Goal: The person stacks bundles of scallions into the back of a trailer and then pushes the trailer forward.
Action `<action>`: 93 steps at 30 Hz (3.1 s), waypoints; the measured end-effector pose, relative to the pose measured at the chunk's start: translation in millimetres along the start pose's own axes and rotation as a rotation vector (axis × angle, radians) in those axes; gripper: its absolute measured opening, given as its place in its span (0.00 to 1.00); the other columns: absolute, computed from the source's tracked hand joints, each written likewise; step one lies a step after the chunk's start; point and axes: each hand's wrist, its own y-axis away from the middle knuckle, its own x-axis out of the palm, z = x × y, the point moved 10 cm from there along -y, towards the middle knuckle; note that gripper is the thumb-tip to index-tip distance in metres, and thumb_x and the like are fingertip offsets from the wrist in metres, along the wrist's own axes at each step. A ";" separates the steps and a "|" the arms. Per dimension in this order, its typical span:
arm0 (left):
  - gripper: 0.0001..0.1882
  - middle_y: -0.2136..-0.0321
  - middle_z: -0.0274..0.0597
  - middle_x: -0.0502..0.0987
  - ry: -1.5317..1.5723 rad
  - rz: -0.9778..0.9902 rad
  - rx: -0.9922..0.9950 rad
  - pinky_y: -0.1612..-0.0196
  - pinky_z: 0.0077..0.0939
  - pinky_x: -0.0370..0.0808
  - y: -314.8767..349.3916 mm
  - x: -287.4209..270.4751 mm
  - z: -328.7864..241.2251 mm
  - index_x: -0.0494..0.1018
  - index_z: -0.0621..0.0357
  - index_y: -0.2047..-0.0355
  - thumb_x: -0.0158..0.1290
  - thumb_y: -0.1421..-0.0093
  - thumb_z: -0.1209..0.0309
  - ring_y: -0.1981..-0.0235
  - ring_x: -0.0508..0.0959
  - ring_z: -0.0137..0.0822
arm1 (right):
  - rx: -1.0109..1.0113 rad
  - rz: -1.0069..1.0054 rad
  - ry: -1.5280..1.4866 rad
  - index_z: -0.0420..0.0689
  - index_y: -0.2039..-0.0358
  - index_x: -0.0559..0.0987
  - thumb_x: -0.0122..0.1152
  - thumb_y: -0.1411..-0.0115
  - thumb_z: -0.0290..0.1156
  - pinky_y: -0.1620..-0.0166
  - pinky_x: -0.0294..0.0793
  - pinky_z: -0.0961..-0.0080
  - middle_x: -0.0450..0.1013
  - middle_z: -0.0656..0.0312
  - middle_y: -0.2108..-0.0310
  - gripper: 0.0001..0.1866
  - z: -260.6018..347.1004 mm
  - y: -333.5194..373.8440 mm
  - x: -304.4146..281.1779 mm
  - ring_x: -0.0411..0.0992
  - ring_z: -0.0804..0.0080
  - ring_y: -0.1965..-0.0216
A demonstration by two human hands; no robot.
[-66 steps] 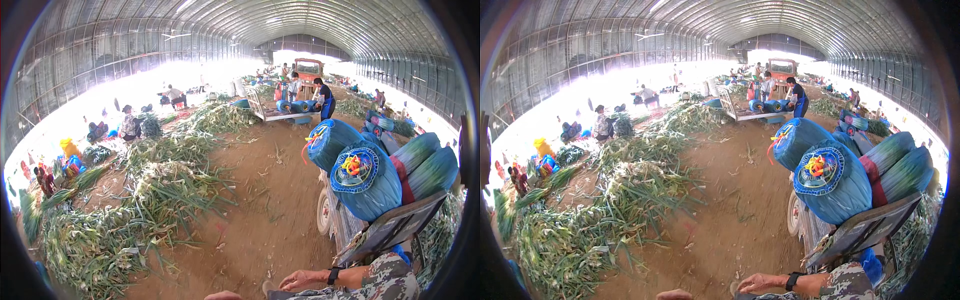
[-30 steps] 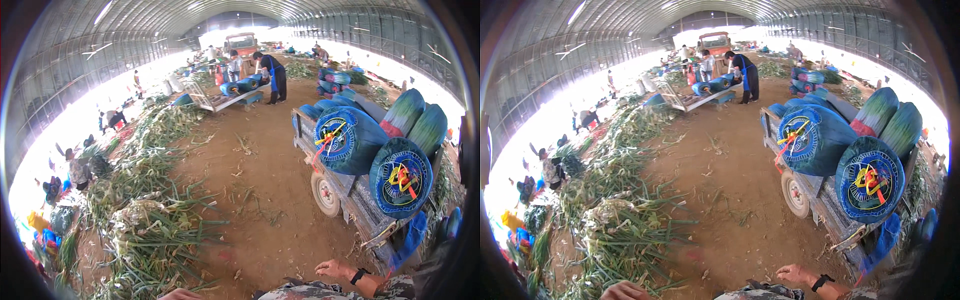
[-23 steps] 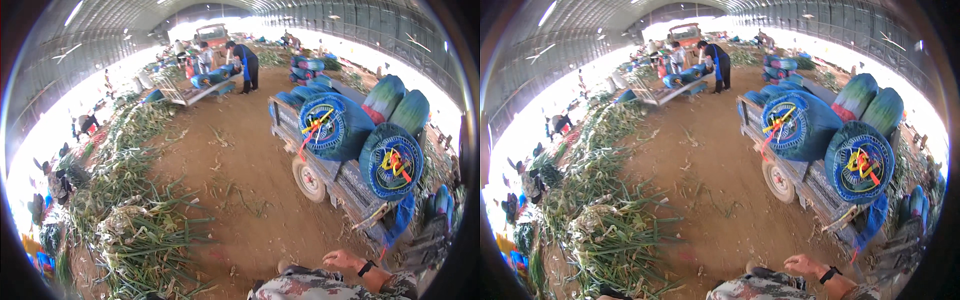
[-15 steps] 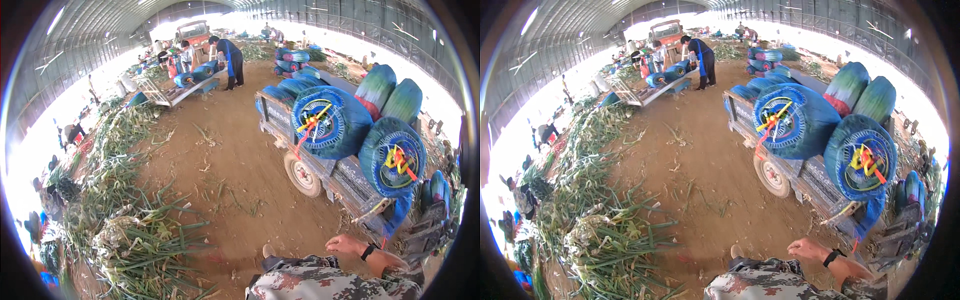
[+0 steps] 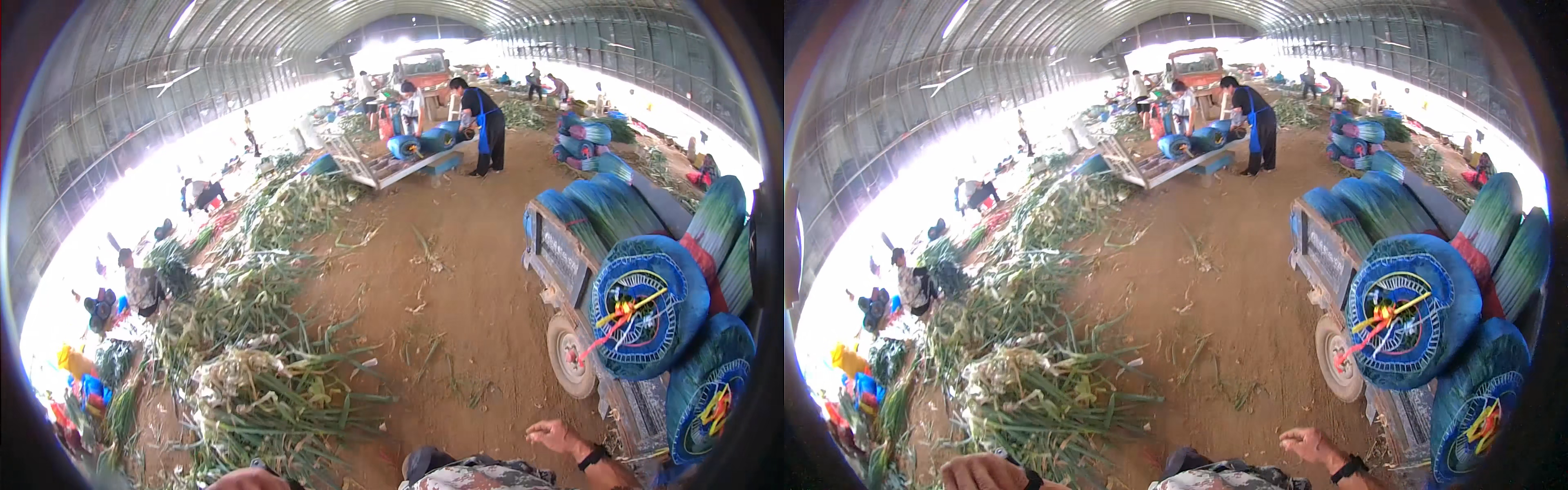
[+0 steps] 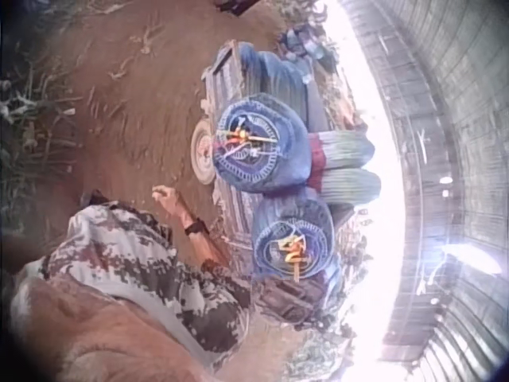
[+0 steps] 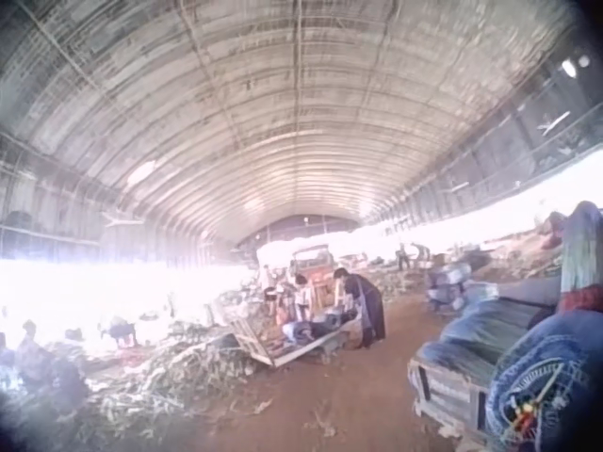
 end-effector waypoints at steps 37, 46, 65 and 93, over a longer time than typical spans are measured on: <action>0.11 0.74 0.43 0.84 0.763 -0.480 0.037 0.79 0.25 0.74 -84.2 -84.9 212.1 0.82 0.67 0.68 0.60 0.34 0.69 0.81 0.81 0.34 | -0.255 -1.108 0.104 0.38 0.65 0.82 0.58 0.35 0.29 0.61 0.74 0.74 0.79 0.62 0.70 0.08 274.9 106.4 -167.2 0.76 0.75 0.66; 0.10 0.76 0.42 0.84 0.778 -0.395 0.055 0.78 0.23 0.74 -89.3 -91.7 207.0 0.82 0.66 0.71 0.63 0.37 0.70 0.81 0.81 0.34 | -0.315 -1.548 0.728 0.36 0.50 0.79 0.57 0.34 0.25 0.41 0.70 0.68 0.78 0.54 0.48 0.14 335.1 183.1 -262.4 0.74 0.64 0.45; 0.11 0.80 0.36 0.82 0.721 -0.488 0.035 0.81 0.22 0.72 -77.8 -109.9 197.1 0.79 0.61 0.72 0.61 0.35 0.67 0.84 0.79 0.32 | 0.041 -1.500 1.108 0.44 0.47 0.78 0.68 0.46 0.31 0.38 0.69 0.59 0.74 0.56 0.44 0.24 321.5 122.3 -307.1 0.71 0.54 0.42; 0.07 0.63 0.55 0.79 0.457 -0.497 -0.517 0.66 0.34 0.80 14.3 -147.0 287.2 0.77 0.61 0.64 0.47 0.33 0.79 0.67 0.82 0.44 | -0.136 -1.544 0.840 0.38 0.53 0.81 0.65 0.43 0.27 0.40 0.71 0.62 0.79 0.51 0.51 0.17 285.3 147.5 -340.1 0.75 0.52 0.47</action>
